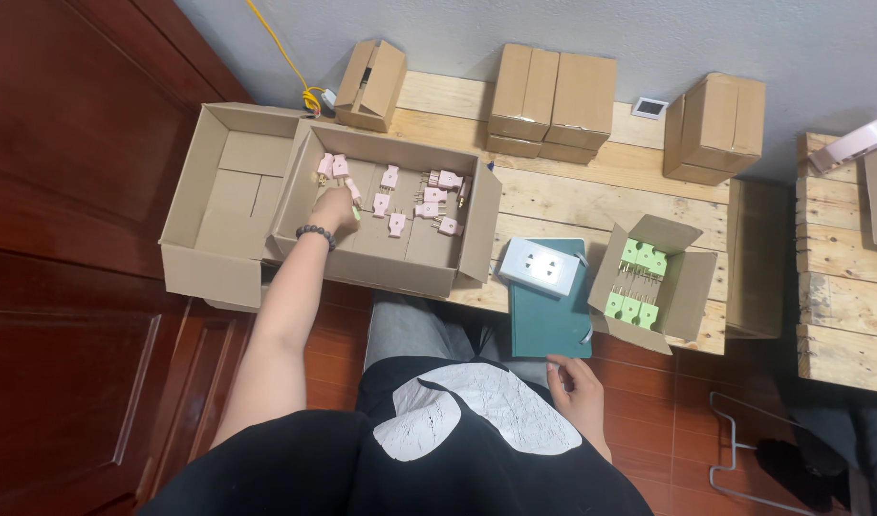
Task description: The person repeatedly picks up small green and pink electrical components from a large cardboard box, inserts them into a white socket panel, and places the panel into a smaller box. The process is repeated multiple times throughout the clip.
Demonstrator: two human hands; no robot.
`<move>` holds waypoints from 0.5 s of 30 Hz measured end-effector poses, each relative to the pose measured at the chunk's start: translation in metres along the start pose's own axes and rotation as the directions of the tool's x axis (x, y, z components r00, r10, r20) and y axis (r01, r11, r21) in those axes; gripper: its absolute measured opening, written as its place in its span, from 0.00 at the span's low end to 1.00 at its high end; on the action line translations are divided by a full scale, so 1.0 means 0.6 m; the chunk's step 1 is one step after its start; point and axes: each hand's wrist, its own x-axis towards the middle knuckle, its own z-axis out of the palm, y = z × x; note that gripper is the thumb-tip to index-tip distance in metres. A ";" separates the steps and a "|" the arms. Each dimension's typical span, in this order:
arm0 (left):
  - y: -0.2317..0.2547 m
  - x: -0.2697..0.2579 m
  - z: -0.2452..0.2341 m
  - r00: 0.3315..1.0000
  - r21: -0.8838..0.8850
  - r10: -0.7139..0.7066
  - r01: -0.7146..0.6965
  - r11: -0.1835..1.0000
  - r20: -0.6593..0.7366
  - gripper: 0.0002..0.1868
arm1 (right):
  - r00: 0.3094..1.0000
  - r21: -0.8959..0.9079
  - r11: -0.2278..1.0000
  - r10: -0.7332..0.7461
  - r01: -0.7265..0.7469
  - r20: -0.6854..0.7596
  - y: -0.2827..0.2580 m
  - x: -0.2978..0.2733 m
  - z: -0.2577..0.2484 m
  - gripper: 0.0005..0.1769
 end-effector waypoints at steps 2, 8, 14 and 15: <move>0.039 -0.069 -0.037 0.998 -0.107 0.055 -0.058 0.993 -0.029 0.19 | 1.000 0.026 0.999 -0.021 0.021 -0.002 -0.010 0.005 -0.005 0.13; 0.185 -0.334 -0.078 0.802 -0.705 0.484 -0.565 0.429 -0.349 0.21 | 0.944 0.251 0.910 -0.314 0.330 -0.103 -0.100 0.044 -0.023 0.21; 0.283 -0.477 -0.029 0.670 -0.853 0.576 -0.513 -0.097 -0.469 0.20 | 0.818 0.456 0.683 -0.516 0.571 -0.253 -0.183 0.073 -0.048 0.41; 0.292 -0.491 -0.026 0.662 -0.849 0.569 -0.512 -0.130 -0.487 0.21 | 0.820 0.492 0.657 -0.492 0.571 -0.293 -0.180 0.077 -0.049 0.37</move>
